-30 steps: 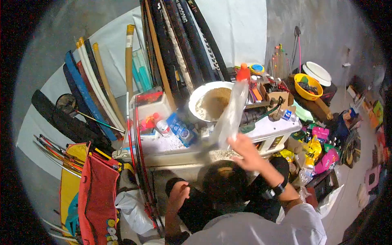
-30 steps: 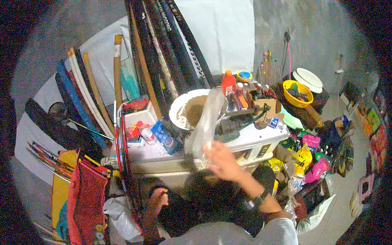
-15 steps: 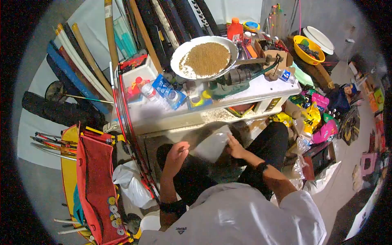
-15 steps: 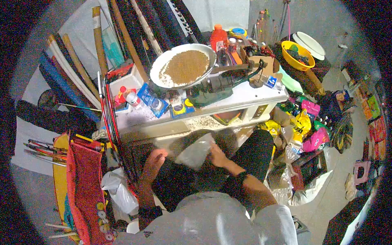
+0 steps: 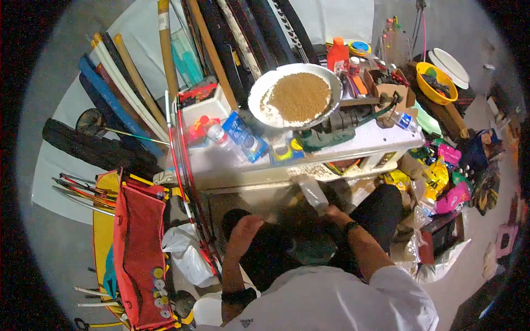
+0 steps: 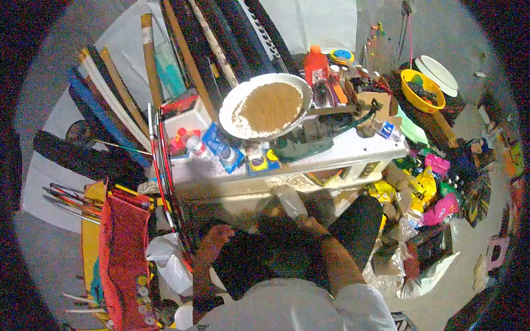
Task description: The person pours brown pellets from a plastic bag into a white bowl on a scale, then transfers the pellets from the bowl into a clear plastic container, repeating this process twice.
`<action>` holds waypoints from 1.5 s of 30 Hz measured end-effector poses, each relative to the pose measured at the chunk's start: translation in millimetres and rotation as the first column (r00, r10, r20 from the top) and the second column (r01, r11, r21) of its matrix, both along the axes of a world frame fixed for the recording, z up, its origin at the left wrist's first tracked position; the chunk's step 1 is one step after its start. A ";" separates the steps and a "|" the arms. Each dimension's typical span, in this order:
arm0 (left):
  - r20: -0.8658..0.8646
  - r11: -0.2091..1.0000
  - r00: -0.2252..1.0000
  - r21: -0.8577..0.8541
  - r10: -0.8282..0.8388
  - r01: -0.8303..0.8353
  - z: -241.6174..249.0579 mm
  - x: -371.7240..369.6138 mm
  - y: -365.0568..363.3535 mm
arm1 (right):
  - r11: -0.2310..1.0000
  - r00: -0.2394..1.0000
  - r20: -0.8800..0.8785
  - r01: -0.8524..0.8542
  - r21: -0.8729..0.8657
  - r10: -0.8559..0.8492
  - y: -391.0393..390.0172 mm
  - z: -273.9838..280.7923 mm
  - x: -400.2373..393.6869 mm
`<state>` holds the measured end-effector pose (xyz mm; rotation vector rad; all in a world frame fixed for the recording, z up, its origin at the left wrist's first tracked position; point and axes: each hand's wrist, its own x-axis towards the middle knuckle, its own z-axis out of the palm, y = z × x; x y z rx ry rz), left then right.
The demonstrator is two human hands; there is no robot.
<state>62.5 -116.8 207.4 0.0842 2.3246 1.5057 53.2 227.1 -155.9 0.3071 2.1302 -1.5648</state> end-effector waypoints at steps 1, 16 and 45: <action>-0.013 1.000 1.000 -0.009 0.003 -0.003 -4.5 -1.9 -3.3 | 0.984 0.979 0.168 0.134 -0.116 -0.114 -5.5 -15.3 -1.3; 0.019 0.969 0.975 0.116 -0.223 0.219 -47.8 -60.6 39.6 | 0.755 0.873 -0.025 -0.408 0.513 0.488 -14.2 -56.2 49.3; 0.279 0.967 0.950 0.168 0.139 -0.191 -71.5 -74.5 -7.4 | 0.850 0.840 -0.140 -0.526 0.025 0.523 -44.7 -37.0 28.5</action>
